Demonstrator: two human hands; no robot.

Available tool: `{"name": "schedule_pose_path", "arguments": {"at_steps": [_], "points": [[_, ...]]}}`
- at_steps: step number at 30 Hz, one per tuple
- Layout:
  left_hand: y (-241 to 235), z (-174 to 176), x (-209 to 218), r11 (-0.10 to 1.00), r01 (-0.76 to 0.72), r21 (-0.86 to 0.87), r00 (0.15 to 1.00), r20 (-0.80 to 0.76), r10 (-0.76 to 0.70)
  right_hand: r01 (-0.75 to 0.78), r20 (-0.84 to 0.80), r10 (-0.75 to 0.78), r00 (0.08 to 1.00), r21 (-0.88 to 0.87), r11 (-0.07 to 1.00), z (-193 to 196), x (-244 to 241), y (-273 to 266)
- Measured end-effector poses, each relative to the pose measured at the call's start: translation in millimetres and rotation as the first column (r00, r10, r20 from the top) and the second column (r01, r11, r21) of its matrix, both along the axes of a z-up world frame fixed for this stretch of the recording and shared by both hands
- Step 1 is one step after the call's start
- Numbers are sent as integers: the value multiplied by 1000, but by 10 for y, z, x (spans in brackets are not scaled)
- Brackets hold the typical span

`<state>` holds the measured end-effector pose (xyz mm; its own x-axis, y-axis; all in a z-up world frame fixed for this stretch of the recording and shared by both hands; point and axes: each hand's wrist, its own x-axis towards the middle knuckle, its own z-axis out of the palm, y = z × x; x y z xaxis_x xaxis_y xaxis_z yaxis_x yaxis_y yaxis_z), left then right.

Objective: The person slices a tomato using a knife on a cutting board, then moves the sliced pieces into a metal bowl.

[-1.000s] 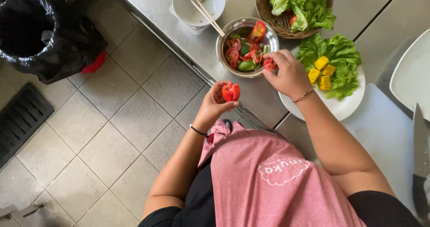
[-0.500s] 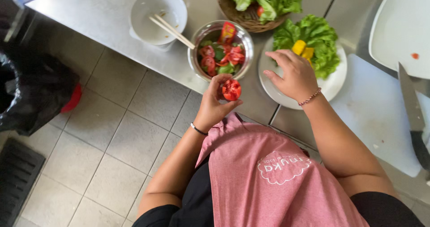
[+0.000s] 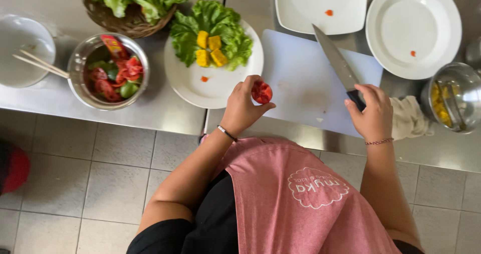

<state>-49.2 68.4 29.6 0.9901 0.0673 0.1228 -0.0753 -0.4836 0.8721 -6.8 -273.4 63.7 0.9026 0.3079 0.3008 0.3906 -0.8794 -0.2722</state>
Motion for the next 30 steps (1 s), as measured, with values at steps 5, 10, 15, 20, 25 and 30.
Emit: {"name": "schedule_pose_path", "arguments": {"at_steps": [5,10,15,20,25,30], "points": [[-633,-370,348,996,-45,71,999,23,44,4,-56,-3,998,7,1000,-219,-17,-650],[-834,-439,415,957,-94,274,994,-29,106,-60,-87,61,994,19,998,-356,-6,-789],[-800,-396,296,973,-103,207,994,-15,109,-83,-15,82,997,-148,985,-460,88,-890],[-776,-395,230,970,-105,221,994,-17,111,-159,-54,156,986,-58,986,-533,202,-899],[-882,-453,263,952,-180,249,983,4,185,-175,-61,170,984,-80,981,-593,280,-910],[-990,-362,288,913,-186,363,965,-106,239,-164,-120,164,979,9,986,-651,272,-911]]}}
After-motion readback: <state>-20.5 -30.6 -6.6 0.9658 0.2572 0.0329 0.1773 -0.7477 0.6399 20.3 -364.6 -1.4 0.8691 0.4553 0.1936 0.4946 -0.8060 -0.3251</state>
